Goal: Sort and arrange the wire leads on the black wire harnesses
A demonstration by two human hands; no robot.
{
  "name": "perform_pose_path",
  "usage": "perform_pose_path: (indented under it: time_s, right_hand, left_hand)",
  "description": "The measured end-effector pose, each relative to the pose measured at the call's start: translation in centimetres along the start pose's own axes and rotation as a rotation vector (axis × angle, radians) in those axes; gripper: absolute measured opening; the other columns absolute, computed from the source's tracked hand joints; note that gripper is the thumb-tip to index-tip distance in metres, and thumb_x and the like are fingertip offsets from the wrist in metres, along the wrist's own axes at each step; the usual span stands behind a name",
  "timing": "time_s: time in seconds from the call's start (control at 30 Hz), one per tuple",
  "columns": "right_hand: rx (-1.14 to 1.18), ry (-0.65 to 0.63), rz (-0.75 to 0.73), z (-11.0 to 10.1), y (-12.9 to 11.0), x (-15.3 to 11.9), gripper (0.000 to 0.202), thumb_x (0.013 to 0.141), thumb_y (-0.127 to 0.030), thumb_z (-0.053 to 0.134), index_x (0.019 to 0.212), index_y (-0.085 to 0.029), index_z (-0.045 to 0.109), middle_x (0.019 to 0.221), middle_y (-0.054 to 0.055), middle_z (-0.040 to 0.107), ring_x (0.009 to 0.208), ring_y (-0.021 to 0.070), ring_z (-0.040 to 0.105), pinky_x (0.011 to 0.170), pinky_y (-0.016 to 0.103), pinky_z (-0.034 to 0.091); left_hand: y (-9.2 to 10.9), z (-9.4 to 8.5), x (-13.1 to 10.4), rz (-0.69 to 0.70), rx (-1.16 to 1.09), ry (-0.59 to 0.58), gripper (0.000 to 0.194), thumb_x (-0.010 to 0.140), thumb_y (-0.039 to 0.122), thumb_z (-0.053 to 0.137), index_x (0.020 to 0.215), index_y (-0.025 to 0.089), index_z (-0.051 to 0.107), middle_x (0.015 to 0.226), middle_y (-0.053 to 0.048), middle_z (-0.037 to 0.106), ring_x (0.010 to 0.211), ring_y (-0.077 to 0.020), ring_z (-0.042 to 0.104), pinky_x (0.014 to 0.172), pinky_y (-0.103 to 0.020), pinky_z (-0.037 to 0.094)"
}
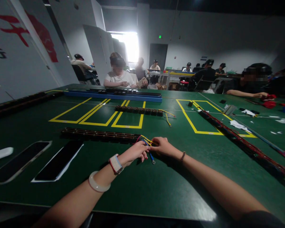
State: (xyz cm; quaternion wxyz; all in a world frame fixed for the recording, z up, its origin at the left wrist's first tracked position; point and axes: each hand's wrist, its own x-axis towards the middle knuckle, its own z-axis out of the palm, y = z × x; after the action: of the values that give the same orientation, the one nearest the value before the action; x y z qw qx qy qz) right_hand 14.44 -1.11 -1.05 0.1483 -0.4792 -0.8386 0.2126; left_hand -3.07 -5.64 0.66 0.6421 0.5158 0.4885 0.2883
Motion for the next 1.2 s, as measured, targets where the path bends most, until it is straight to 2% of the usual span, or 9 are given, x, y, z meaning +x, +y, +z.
perform_pose_path:
  time_s: [0.17, 0.37, 0.53, 0.63, 0.8, 0.93, 1.07, 1.2]
  right_hand:
    - [-0.045, 0.002, -0.002, 0.4, -0.8, -0.2, 0.036, 0.076, -0.051, 0.064, 0.073, -0.016, 0.058, 0.071, 0.001, 0.061, 0.065, 0.0126, 0.050, 0.062, 0.025, 0.029]
    - [0.078, -0.049, -0.017, 0.0, -0.8, -0.5, 0.020, 0.084, -0.035, 0.059, 0.081, -0.015, 0.061, 0.076, 0.002, 0.064, 0.061, 0.0103, 0.051, 0.053, 0.021, 0.027]
    - [-0.276, 0.049, -0.132, -0.9, -2.0, -1.2, 0.018, 0.088, -0.025, 0.055, 0.074, -0.017, 0.064, 0.072, 0.004, 0.066, 0.066, 0.0128, 0.054, 0.064, 0.026, 0.028]
    - [-0.482, 0.092, -0.202, -0.9, -3.1, -1.9, 0.013, 0.089, -0.020, 0.054, 0.082, -0.017, 0.065, 0.077, 0.006, 0.066, 0.075, 0.0170, 0.056, 0.072, 0.030, 0.029]
    - [-0.740, 0.123, -0.329, 0.3, -3.8, -2.6, 0.014, 0.087, -0.015, 0.051, 0.092, -0.013, 0.064, 0.084, 0.011, 0.065, 0.080, 0.0223, 0.053, 0.074, 0.034, 0.033]
    - [-0.877, 0.157, -0.422, 1.4, -3.8, -3.0, 0.021, 0.088, -0.010, 0.045, 0.097, -0.010, 0.064, 0.088, 0.013, 0.065, 0.078, 0.0226, 0.052, 0.073, 0.036, 0.034]
    - [-0.878, 0.161, -0.429, 2.0, -4.3, -3.4, 0.021, 0.087, -0.010, 0.046, 0.099, -0.006, 0.064, 0.087, 0.013, 0.064, 0.077, 0.0222, 0.052, 0.071, 0.035, 0.035]
    - [-0.715, 0.144, -0.314, 1.1, -5.2, -3.9, 0.021, 0.087, -0.020, 0.052, 0.102, -0.010, 0.062, 0.087, 0.012, 0.063, 0.079, 0.0219, 0.052, 0.072, 0.034, 0.035]
  left_hand:
    - [-0.4, 0.0, 0.3, 0.023, -0.076, 0.041, 0.007, 0.087, 0.020, 0.049, 0.088, 0.013, 0.050, 0.073, -0.002, 0.055, 0.054, -0.0067, 0.054, 0.044, -0.017, 0.037]
    - [-0.6, 0.0, 0.3, 0.044, -0.144, 0.029, 0.015, 0.088, 0.027, 0.050, 0.090, 0.012, 0.051, 0.075, -0.003, 0.057, 0.060, -0.0093, 0.058, 0.049, -0.019, 0.040]
    - [-1.1, 0.4, 0.4, 0.036, -0.289, -0.058, 0.017, 0.090, 0.028, 0.049, 0.098, 0.014, 0.047, 0.072, 0.000, 0.056, 0.059, -0.0099, 0.060, 0.052, -0.020, 0.043]
    - [-1.3, 0.8, 0.4, 0.027, -0.331, -0.052, 0.017, 0.091, 0.030, 0.048, 0.096, 0.014, 0.048, 0.070, -0.001, 0.058, 0.059, -0.0104, 0.061, 0.052, -0.020, 0.043]
    - [-1.6, 1.0, 0.5, 0.027, -0.368, -0.034, 0.019, 0.092, 0.030, 0.046, 0.085, 0.013, 0.051, 0.063, -0.001, 0.058, 0.055, -0.0098, 0.059, 0.051, -0.020, 0.042]
    - [-2.1, 1.0, 1.0, 0.037, -0.391, -0.047, 0.025, 0.090, 0.034, 0.049, 0.077, 0.013, 0.051, 0.060, 0.000, 0.057, 0.051, -0.0080, 0.054, 0.049, -0.019, 0.041]
    - [-2.3, 1.0, 1.1, 0.058, -0.317, 0.009, 0.031, 0.090, 0.038, 0.047, 0.070, 0.014, 0.050, 0.052, 0.002, 0.052, 0.045, -0.0064, 0.048, 0.044, -0.018, 0.034]
    - [-2.0, 1.0, 0.8, 0.020, -0.204, 0.066, 0.036, 0.088, 0.042, 0.046, 0.064, 0.015, 0.046, 0.045, 0.004, 0.046, 0.037, -0.0050, 0.039, 0.040, -0.018, 0.025]
